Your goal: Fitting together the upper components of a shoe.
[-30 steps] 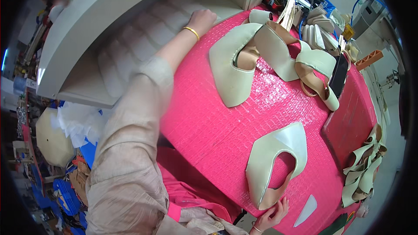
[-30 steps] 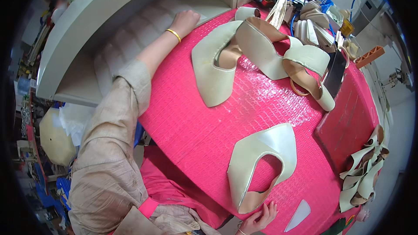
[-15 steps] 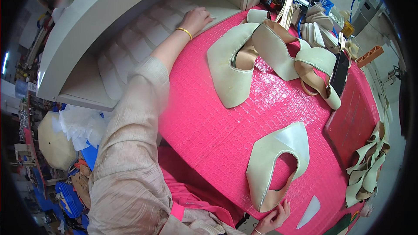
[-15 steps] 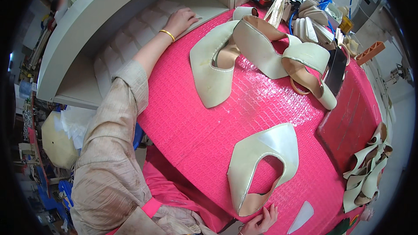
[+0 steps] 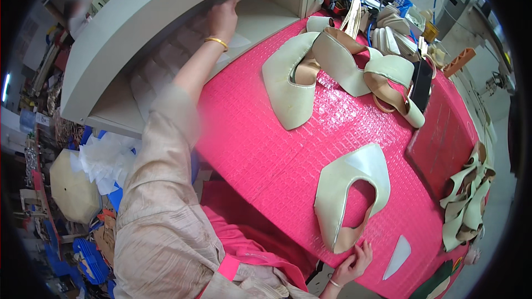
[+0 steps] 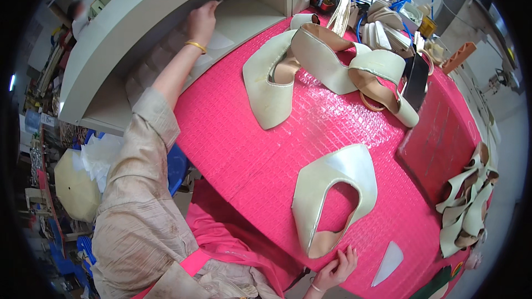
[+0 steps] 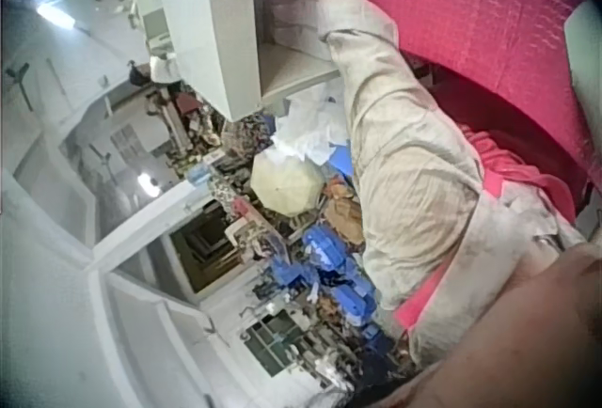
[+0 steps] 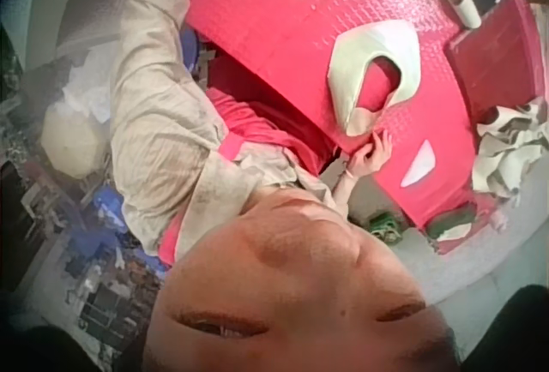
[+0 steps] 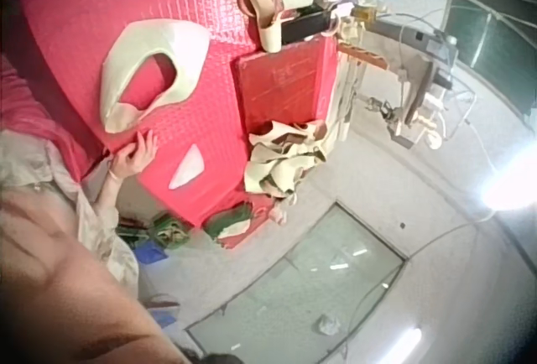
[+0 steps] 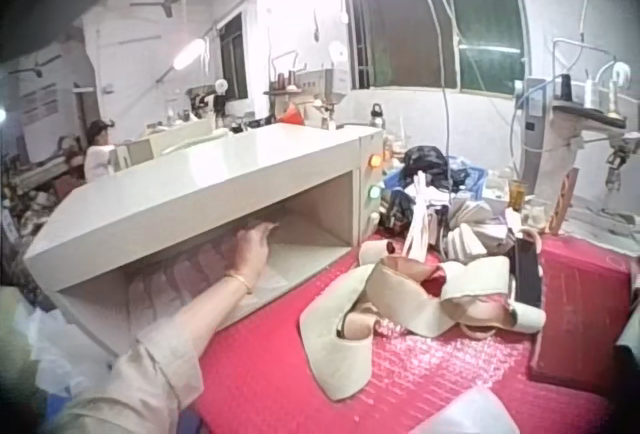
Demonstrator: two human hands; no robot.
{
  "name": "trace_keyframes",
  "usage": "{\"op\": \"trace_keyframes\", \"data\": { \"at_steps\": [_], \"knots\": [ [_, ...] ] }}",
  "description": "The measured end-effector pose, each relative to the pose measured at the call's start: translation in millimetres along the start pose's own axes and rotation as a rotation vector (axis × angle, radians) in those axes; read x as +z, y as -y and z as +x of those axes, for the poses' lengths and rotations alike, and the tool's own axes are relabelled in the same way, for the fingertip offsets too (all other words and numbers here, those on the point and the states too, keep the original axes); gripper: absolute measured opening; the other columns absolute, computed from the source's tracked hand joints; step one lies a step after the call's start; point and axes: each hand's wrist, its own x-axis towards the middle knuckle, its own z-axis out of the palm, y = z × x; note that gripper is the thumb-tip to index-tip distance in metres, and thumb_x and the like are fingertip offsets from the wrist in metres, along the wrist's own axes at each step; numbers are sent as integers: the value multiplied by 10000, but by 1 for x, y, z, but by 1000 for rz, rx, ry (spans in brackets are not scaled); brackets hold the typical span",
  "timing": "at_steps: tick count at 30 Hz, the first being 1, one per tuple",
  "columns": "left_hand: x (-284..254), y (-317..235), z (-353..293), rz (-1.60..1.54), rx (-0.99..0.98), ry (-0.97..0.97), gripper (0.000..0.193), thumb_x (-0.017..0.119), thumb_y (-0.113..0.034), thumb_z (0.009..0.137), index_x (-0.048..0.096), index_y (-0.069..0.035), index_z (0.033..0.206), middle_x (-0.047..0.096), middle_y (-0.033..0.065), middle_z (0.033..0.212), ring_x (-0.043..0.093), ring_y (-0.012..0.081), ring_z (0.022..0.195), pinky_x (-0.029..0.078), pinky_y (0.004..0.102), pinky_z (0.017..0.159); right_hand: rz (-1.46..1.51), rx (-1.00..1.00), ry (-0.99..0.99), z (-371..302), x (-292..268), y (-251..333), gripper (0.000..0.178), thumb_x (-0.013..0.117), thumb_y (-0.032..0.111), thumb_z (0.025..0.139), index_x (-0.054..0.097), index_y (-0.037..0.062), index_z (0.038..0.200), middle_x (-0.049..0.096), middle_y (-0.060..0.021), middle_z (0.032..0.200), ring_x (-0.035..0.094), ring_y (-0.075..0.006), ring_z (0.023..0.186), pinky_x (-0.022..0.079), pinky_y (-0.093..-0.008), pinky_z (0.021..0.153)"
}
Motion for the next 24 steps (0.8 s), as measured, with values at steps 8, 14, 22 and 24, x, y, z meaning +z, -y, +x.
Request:
{"op": "trace_keyframes", "data": {
  "at_steps": [8, 14, 22, 24],
  "knots": [
    [-96, -73, 28, -160, 99, 144, 180, 537, -232, 734, 657, -121, 810, 619, 133, 758, 602, 312, 707, 482, 391, 652, 491, 149, -53, 9, -17, 13, 196, 460, -23, 769, 546, 0, 944, 553, -131, 1031, 525, -243, 911, 410, -347, 825],
    [-207, -122, 25, -535, 251, 500, 156, 591, -104, 779, 627, -2, 891, 636, 60, 778, 574, 99, 698, 461, 242, 669, 1660, 277, 675, 43, -70, 103, 426, 427, 287, 866, 402, -26, 1153, 543, -213, 1032, 585, -278, 828, 488, -332, 693],
    [-321, -221, -89, -635, 1092, 338, 169, 602, -145, 701, 640, -76, 851, 636, 79, 806, 622, 205, 696, 489, 303, 640, 2291, 247, 1261, 110, -10, 180, 682, 351, 549, 843, 350, -9, 1235, 486, -189, 1151, 532, -287, 989, 425, -407, 856],
    [-336, -230, -151, -577, 1325, 464, 154, 592, -158, 716, 627, -83, 845, 617, 86, 902, 615, 242, 760, 494, 346, 669, 1879, 455, 865, 102, -15, 157, 474, 464, 411, 846, 492, 15, 1103, 553, -109, 1051, 547, -209, 952, 429, -340, 843]
  ]
}}
